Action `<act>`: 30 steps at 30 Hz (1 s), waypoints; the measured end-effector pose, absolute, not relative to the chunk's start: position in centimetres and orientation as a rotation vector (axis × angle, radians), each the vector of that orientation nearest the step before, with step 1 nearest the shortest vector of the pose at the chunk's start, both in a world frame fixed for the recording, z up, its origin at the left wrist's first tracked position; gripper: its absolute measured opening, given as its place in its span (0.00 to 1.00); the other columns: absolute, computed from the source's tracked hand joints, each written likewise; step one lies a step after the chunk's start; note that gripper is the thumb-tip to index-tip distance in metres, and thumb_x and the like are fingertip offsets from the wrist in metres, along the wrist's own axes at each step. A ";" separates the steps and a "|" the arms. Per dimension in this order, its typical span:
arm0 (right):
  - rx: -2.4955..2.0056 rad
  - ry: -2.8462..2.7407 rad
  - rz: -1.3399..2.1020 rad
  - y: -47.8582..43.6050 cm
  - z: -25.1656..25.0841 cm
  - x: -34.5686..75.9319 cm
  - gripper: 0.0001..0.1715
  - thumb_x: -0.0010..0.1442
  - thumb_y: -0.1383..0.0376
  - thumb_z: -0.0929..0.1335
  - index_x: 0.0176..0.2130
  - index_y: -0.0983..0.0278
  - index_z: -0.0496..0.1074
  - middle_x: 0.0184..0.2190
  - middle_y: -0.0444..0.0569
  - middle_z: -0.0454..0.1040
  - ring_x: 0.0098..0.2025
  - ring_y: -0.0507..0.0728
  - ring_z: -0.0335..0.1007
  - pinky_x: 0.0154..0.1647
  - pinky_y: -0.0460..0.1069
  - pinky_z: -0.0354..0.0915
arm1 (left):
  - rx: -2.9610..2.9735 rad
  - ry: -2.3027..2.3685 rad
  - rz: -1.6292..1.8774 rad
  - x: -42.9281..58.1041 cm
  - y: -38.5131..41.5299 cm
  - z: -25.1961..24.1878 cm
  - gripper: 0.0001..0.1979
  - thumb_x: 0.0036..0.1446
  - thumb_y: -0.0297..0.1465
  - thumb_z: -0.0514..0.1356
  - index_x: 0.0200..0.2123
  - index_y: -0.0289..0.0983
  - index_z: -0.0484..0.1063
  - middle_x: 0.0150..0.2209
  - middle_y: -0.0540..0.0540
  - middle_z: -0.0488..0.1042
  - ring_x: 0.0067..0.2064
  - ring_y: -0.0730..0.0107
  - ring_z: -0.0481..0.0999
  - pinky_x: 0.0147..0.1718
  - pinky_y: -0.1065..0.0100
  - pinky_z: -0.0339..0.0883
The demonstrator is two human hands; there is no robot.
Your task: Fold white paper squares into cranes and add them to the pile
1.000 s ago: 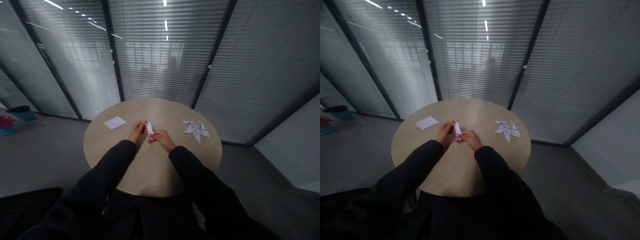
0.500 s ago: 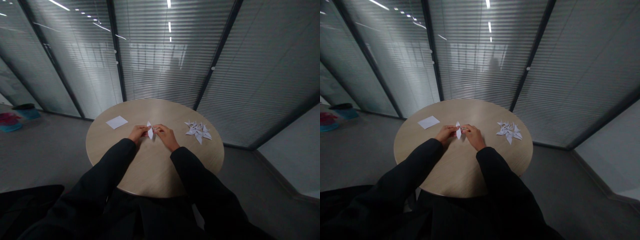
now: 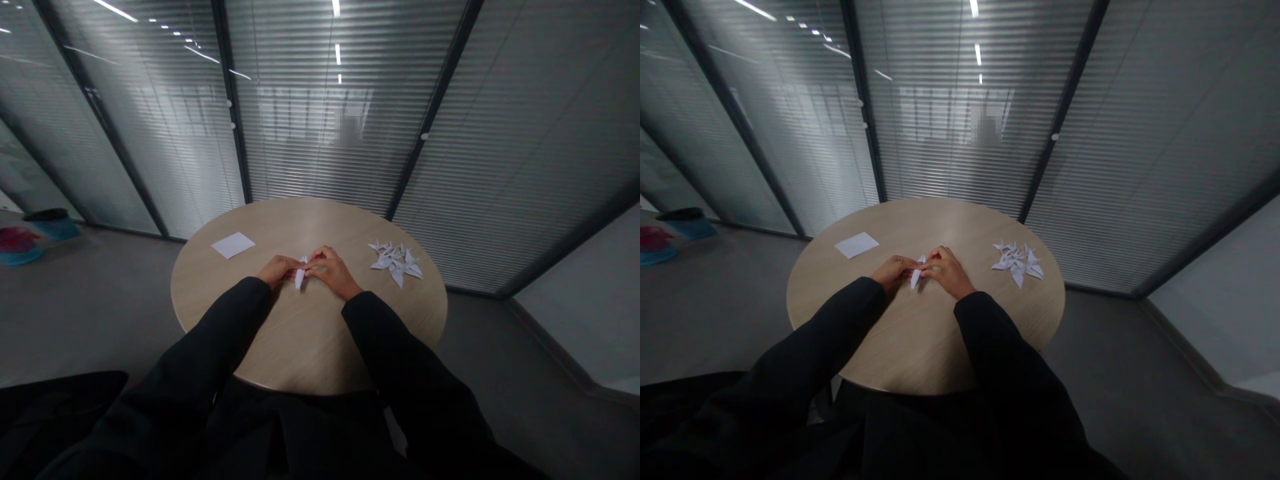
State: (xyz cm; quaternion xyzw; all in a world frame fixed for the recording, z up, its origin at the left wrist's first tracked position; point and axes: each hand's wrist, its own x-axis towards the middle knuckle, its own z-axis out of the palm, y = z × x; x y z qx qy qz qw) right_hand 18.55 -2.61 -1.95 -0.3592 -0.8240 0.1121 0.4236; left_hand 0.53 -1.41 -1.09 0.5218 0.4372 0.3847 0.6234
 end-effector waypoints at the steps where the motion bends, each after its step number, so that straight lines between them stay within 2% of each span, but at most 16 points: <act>1: -0.891 -2.061 0.299 -2.7 -1.8 18.5 0.04 0.54 0.67 0.73 0.34 0.59 0.80 0.38 0.48 0.68 0.44 0.56 0.65 0.50 0.52 0.62 | 1.211 0.996 0.877 0.5 -1.4 -1.1 0.08 0.41 0.31 0.67 0.21 0.31 0.77 0.21 0.44 0.74 0.20 0.77 0.66 0.22 0.72 0.60; 6: -0.862 -2.078 0.356 -3.0 -1.6 18.6 0.04 0.55 0.65 0.72 0.35 0.59 0.79 0.38 0.47 0.67 0.44 0.55 0.65 0.50 0.52 0.62 | 1.246 0.931 0.857 0.4 -1.4 -1.4 0.09 0.42 0.32 0.67 0.19 0.31 0.76 0.19 0.46 0.72 0.19 0.77 0.64 0.21 0.73 0.60; 11: -0.866 -2.077 0.319 -3.2 -1.4 18.3 0.06 0.60 0.66 0.69 0.36 0.61 0.78 0.37 0.48 0.66 0.44 0.55 0.65 0.49 0.51 0.63 | 1.122 0.880 0.818 0.5 -1.5 -1.0 0.05 0.46 0.28 0.66 0.25 0.31 0.76 0.25 0.42 0.77 0.25 0.73 0.73 0.24 0.74 0.67; 14: -0.845 -2.093 0.319 -3.3 -1.4 18.1 0.08 0.62 0.66 0.67 0.39 0.60 0.76 0.38 0.48 0.66 0.45 0.56 0.65 0.50 0.51 0.63 | 0.967 0.922 0.851 0.5 -1.3 -0.8 0.01 0.48 0.23 0.64 0.27 0.31 0.75 0.25 0.42 0.77 0.26 0.73 0.75 0.25 0.74 0.70; 18: -0.803 -2.142 0.330 -3.3 -1.5 18.2 0.08 0.60 0.67 0.68 0.40 0.61 0.76 0.40 0.49 0.66 0.47 0.56 0.65 0.52 0.52 0.62 | 0.904 0.958 0.796 0.4 -1.0 -0.9 0.04 0.51 0.21 0.61 0.26 0.30 0.74 0.24 0.42 0.77 0.24 0.74 0.76 0.25 0.75 0.72; 24: -0.807 -2.154 0.392 -3.5 -1.2 18.3 0.08 0.56 0.69 0.70 0.37 0.59 0.78 0.41 0.49 0.68 0.47 0.57 0.66 0.52 0.54 0.63 | 0.926 0.953 0.763 0.4 -1.2 -1.0 0.05 0.51 0.21 0.61 0.24 0.30 0.73 0.23 0.42 0.76 0.24 0.72 0.76 0.25 0.74 0.73; 28: -0.822 -2.048 0.464 -3.5 -1.3 18.0 0.02 0.55 0.65 0.72 0.32 0.60 0.78 0.38 0.48 0.69 0.44 0.55 0.68 0.50 0.52 0.63 | 0.939 0.938 0.795 0.5 -1.4 -0.9 0.04 0.51 0.21 0.61 0.26 0.31 0.73 0.24 0.43 0.76 0.23 0.74 0.76 0.24 0.75 0.72; 30: -0.839 -1.989 0.507 -3.2 -1.5 17.9 0.04 0.54 0.63 0.73 0.30 0.61 0.78 0.36 0.47 0.70 0.42 0.55 0.69 0.49 0.52 0.63 | 0.941 0.921 0.811 0.5 -1.4 -1.0 0.03 0.52 0.21 0.61 0.27 0.31 0.73 0.24 0.43 0.76 0.23 0.74 0.76 0.24 0.75 0.72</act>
